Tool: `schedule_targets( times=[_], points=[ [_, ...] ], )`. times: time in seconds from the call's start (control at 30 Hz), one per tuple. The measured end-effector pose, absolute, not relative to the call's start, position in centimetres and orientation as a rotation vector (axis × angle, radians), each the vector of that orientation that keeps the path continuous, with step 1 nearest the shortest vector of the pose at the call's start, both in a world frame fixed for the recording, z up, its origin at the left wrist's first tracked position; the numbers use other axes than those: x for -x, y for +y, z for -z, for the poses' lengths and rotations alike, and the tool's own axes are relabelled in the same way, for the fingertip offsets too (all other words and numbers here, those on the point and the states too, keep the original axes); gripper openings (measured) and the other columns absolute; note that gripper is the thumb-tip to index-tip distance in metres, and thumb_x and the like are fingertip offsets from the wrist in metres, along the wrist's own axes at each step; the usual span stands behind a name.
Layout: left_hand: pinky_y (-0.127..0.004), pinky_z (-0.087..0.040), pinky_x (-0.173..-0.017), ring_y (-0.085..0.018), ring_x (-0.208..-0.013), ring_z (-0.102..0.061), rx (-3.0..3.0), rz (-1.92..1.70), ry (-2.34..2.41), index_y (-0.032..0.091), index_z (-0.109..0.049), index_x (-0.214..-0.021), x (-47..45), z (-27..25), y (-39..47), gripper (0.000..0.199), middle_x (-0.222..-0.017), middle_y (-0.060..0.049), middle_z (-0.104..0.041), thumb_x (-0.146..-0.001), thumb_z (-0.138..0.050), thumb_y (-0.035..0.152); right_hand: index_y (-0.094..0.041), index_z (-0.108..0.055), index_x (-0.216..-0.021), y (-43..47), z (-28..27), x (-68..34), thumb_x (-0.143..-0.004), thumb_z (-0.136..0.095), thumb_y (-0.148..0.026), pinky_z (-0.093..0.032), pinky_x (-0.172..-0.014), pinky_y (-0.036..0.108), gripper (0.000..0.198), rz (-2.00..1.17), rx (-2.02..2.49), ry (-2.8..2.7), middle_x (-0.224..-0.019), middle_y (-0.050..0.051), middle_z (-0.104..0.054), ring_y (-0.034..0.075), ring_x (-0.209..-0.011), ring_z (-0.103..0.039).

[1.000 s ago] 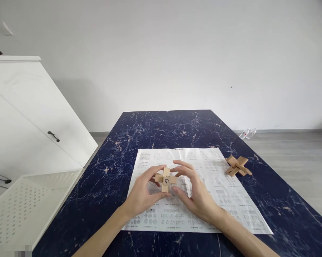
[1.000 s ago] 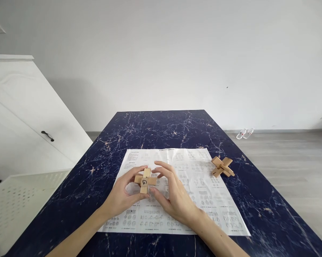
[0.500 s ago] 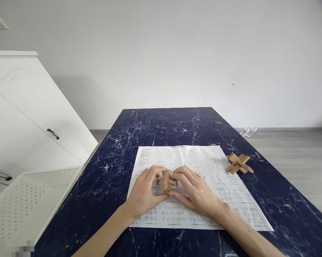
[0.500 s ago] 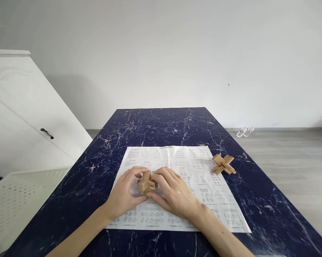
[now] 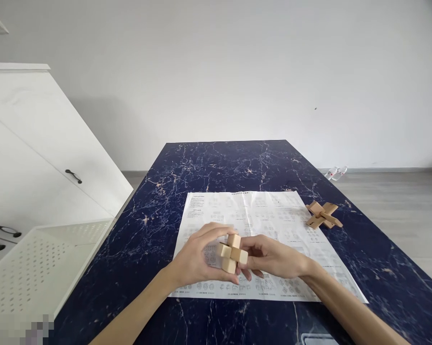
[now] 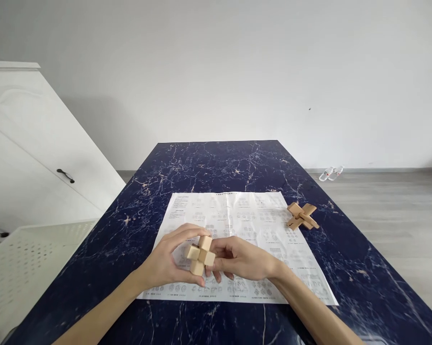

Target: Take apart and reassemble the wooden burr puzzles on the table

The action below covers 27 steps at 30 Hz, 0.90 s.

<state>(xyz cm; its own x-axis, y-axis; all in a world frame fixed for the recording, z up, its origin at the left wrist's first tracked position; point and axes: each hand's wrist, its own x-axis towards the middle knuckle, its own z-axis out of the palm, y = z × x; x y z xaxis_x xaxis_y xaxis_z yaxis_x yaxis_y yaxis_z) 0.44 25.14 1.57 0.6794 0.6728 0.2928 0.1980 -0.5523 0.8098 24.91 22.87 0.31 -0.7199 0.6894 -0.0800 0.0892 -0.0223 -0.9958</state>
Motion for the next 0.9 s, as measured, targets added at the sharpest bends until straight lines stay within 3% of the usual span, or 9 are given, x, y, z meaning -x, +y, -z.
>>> schedule_targets(
  times=[0.1,0.23,0.4,0.6,0.77,0.83,0.9],
  points=[
    [-0.043,-0.055,-0.102,-0.026,-0.113,-0.067,-2.102,-0.694,0.642,0.029,-0.061,-0.133,-0.4,-1.6,24.8,0.07,-0.125,-0.005,-0.07,-0.073,-0.095,0.043,-0.016,-0.072,-0.094,22.8,0.1,-25.1,-0.095,-0.075,-0.046,-0.049,-0.058,0.024,0.03,-1.782,0.859,-1.772,-0.073,0.001,-0.068,0.013,-0.063,-0.063],
    [-0.042,-0.055,-0.1,-0.026,-0.112,-0.068,-2.079,-0.722,0.7,0.029,-0.062,-0.132,-0.5,-1.7,24.6,0.073,-0.123,-0.005,-0.07,-0.07,-0.097,0.042,-0.016,-0.075,-0.096,22.8,0.1,-24.9,-0.091,-0.081,-0.046,-0.053,-0.067,0.028,0.031,-1.747,0.855,-1.721,-0.076,0.002,-0.07,0.014,-0.065,-0.063],
    [-0.041,-0.055,-0.098,-0.026,-0.109,-0.068,-1.94,-0.894,0.768,0.028,-0.062,-0.133,-0.8,-1.9,24.5,0.075,-0.12,-0.005,-0.07,-0.07,-0.097,0.046,-0.016,-0.066,-0.102,22.5,0.0,-24.0,-0.107,-0.055,-0.053,-0.052,-0.067,0.029,0.04,-1.794,0.604,-1.606,-0.085,0.003,-0.065,0.013,-0.068,-0.059],
    [-0.043,-0.054,-0.104,-0.028,-0.116,-0.066,-1.992,-0.98,0.742,0.027,-0.061,-0.136,-0.9,-2.2,24.4,0.075,-0.123,-0.007,-0.07,-0.072,-0.095,0.047,-0.021,-0.046,-0.082,21.6,1.4,-22.0,-0.107,-0.048,-0.061,-0.034,-0.052,0.025,0.047,-2.004,0.458,-1.26,-0.068,-0.008,-0.033,0.008,-0.052,-0.031],
    [-0.045,-0.057,-0.1,-0.03,-0.113,-0.068,-2.031,-1.005,0.745,0.025,-0.062,-0.133,-1.1,-2.5,24.1,0.075,-0.122,-0.01,-0.071,-0.072,-0.092,0.057,-0.024,-0.035,-0.076,21.2,2.3,-21.5,-0.105,-0.05,-0.063,-0.024,-0.049,0.024,0.051,-2.052,0.409,-1.181,-0.066,-0.009,-0.025,0.008,-0.052,-0.019],
    [-0.045,-0.057,-0.099,-0.029,-0.111,-0.068,-2.054,-1.02,0.722,0.026,-0.062,-0.133,-1.0,-2.6,24.0,0.074,-0.122,-0.01,-0.071,-0.073,-0.091,0.058,-0.024,-0.036,-0.076,21.2,2.0,-21.8,-0.105,-0.049,-0.064,-0.027,-0.049,0.024,0.052,-2.056,0.403,-1.215,-0.065,-0.009,-0.027,0.008,-0.052,-0.02],
    [-0.044,-0.058,-0.097,-0.029,-0.109,-0.069,-2.09,-1.023,0.687,0.027,-0.062,-0.134,-0.8,-2.7,24.1,0.075,-0.121,-0.01,-0.071,-0.073,-0.091,0.058,-0.022,-0.046,-0.082,21.4,1.4,-22.3,-0.104,-0.049,-0.066,-0.035,-0.052,0.026,0.05,-2.039,0.43,-1.314,-0.066,-0.007,-0.036,0.009,-0.052,-0.03]
  ],
)
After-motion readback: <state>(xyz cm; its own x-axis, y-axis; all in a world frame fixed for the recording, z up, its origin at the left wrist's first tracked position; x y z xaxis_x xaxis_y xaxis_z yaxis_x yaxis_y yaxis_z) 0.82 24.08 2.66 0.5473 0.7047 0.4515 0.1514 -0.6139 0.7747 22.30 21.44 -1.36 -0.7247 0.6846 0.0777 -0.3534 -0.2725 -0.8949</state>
